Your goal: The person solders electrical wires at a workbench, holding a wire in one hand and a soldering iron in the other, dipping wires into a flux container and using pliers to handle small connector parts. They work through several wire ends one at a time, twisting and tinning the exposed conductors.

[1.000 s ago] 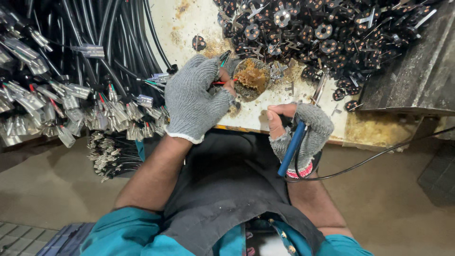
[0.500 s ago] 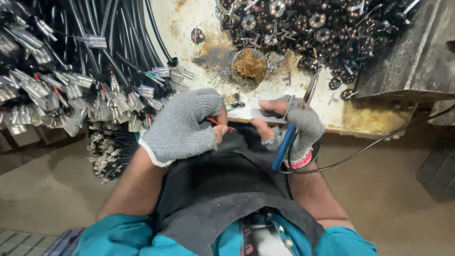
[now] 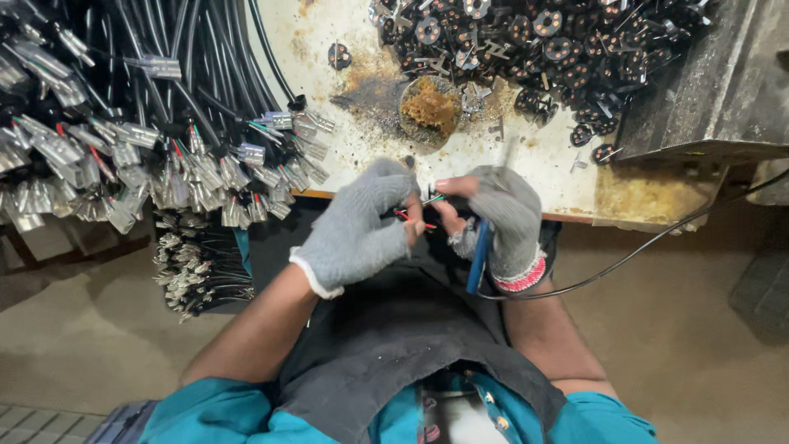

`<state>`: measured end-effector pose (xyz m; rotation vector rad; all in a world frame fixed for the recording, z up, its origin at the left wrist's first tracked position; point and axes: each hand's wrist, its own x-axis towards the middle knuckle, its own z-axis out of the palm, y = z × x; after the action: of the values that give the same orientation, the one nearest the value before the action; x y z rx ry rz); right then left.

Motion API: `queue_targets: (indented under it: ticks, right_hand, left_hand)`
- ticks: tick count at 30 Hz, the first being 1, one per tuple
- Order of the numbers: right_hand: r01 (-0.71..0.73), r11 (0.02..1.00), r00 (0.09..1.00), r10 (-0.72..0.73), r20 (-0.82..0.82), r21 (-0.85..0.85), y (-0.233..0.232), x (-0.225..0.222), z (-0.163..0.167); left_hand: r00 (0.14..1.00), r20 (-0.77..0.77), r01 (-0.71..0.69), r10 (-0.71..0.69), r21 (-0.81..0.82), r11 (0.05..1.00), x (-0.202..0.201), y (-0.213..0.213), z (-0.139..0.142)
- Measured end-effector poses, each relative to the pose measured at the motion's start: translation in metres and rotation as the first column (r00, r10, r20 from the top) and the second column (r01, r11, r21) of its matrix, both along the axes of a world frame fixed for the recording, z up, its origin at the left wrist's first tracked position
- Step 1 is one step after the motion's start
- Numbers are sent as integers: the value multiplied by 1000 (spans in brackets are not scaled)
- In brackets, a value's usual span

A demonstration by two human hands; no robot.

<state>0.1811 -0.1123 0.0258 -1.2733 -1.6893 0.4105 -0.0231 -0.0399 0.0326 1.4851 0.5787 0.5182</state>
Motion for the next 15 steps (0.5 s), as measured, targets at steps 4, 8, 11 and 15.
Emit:
queue_targets:
  ticks: [4,8,11,15]
  right_hand:
    - [14,951,970,63,236,-310,5,3,8]
    - [57,983,959,-5,284,-175,6,-4,5]
    - [185,949,947,-103,304,-255,7,-7,-1]
    - [126,978,957,-75,281,-166,7,-4,-5]
  left_hand:
    - [989,-31,149,-146,149,978,-9,15,8]
    - [934,-333,43,133,473,880,0,23,-5]
    - [919,-307,-51,246,525,849,6,19,-15]
    - [916,-293,-72,274,552,831,6,15,-21]
